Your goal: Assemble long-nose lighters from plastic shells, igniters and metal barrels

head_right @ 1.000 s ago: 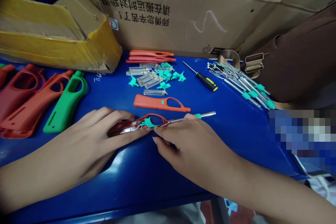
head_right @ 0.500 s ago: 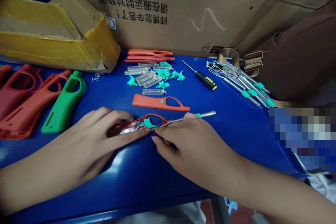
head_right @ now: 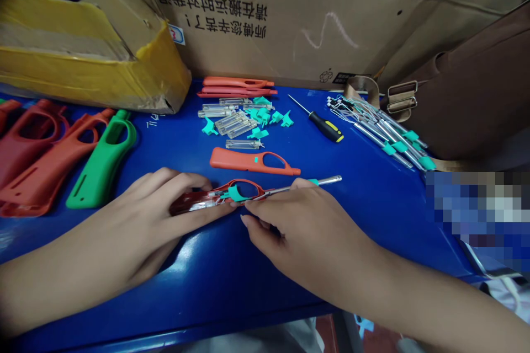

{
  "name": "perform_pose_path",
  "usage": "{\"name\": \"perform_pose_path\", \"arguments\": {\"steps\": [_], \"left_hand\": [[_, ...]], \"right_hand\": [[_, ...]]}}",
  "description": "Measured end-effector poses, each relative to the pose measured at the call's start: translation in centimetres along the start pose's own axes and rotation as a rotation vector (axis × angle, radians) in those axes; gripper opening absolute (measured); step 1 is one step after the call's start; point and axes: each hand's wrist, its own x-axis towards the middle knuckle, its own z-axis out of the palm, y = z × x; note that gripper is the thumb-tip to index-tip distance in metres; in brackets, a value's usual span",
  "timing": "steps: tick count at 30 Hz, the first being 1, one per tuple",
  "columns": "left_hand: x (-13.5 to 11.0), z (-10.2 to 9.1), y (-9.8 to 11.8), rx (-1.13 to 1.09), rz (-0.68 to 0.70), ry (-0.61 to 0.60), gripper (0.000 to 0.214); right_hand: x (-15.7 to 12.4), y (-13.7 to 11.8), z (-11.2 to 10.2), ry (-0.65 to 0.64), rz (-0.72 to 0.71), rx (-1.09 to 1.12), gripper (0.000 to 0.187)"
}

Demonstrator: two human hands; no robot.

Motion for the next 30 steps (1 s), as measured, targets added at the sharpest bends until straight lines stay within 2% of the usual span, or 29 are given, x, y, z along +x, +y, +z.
{"name": "perform_pose_path", "arguments": {"steps": [11,19,24,30], "left_hand": [[-0.15,0.39,-0.1,0.013,-0.014,-0.021,0.081],[-0.13,0.37,-0.15,-0.001,-0.021,-0.032,0.083],[-0.2,0.33,-0.2,0.014,-0.024,-0.04,0.087],[-0.08,0.24,-0.06,0.009,-0.006,-0.025,0.079]], "right_hand": [[0.21,-0.08,0.24,0.029,0.027,0.087,0.027],[0.1,-0.34,0.11,-0.043,0.178,0.153,0.03],[0.15,-0.49,0.01,-0.05,0.188,0.165,0.03],[0.05,-0.57,0.03,-0.037,0.168,0.18,0.029]]}}
